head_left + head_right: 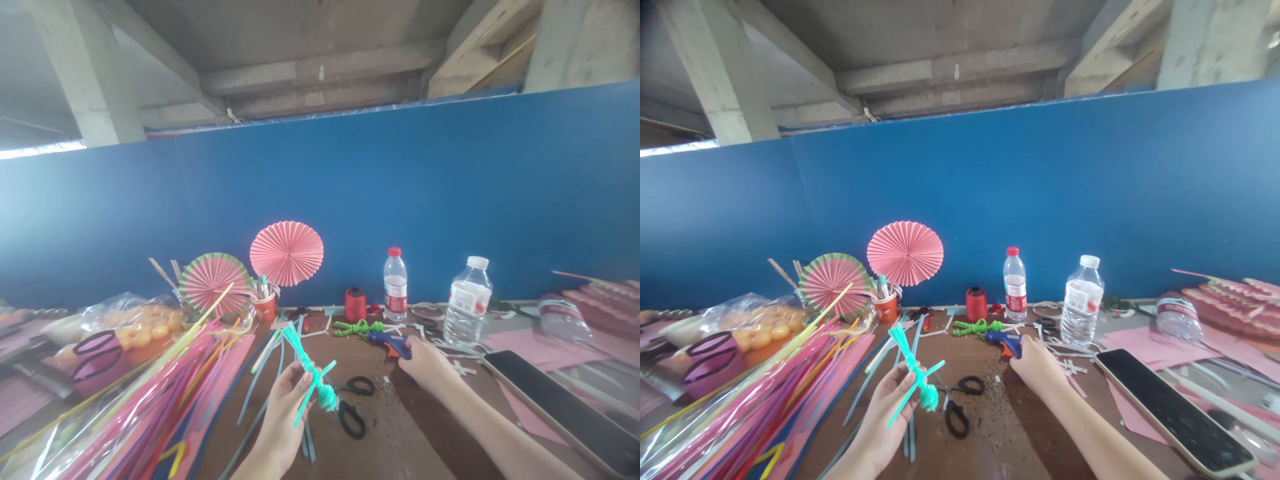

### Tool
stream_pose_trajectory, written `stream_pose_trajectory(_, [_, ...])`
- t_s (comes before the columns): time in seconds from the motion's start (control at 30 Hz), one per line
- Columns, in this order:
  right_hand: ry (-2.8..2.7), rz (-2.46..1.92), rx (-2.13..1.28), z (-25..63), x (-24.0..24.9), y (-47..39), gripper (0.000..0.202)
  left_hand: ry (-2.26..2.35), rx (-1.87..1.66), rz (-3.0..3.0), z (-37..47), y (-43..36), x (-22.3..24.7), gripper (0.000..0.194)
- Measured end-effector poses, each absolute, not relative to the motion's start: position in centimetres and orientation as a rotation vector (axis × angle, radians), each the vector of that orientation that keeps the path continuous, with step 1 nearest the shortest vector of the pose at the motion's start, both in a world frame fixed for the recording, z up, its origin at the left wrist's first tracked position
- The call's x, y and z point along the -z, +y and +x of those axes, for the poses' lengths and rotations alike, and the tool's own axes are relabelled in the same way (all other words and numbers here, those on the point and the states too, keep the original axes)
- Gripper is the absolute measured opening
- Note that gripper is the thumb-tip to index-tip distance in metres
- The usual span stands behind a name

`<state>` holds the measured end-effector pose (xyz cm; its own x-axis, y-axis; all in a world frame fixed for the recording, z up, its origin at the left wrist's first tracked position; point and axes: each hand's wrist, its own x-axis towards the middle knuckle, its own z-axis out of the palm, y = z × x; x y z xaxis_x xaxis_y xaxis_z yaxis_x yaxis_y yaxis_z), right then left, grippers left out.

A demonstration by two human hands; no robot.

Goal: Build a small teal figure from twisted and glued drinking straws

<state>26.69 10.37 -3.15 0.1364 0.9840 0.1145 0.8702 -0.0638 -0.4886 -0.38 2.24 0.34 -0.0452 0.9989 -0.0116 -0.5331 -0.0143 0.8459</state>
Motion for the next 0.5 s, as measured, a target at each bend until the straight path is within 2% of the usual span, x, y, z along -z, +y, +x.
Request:
stream_pose_trajectory(0.1, [-1.711, -1.989, -0.394, 26.9, 3.2, 10.5, 0.023, 0.819, -1.427, 0.794, -0.6, 2.6, 0.3, 0.015])
stream_pose_trajectory(0.23, [-1.623, -1.953, -0.562, 27.5, 2.7, 10.7, 0.008, 0.786, -1.393, 0.838, -0.9, 2.9, 1.1, 0.012])
stream_pose_trajectory(0.37, [-1.503, -1.821, -0.838, 27.3, 1.8, 10.6, 0.016, 0.768, -1.402, 0.855, -1.0, 3.0, 1.2, 0.011])
stream_pose_trajectory(0.5, [-1.285, -1.563, -1.180, 26.3, 1.0, 9.9, 0.008, 0.749, -1.414, 0.844, -1.0, 2.9, 1.1, 0.011])
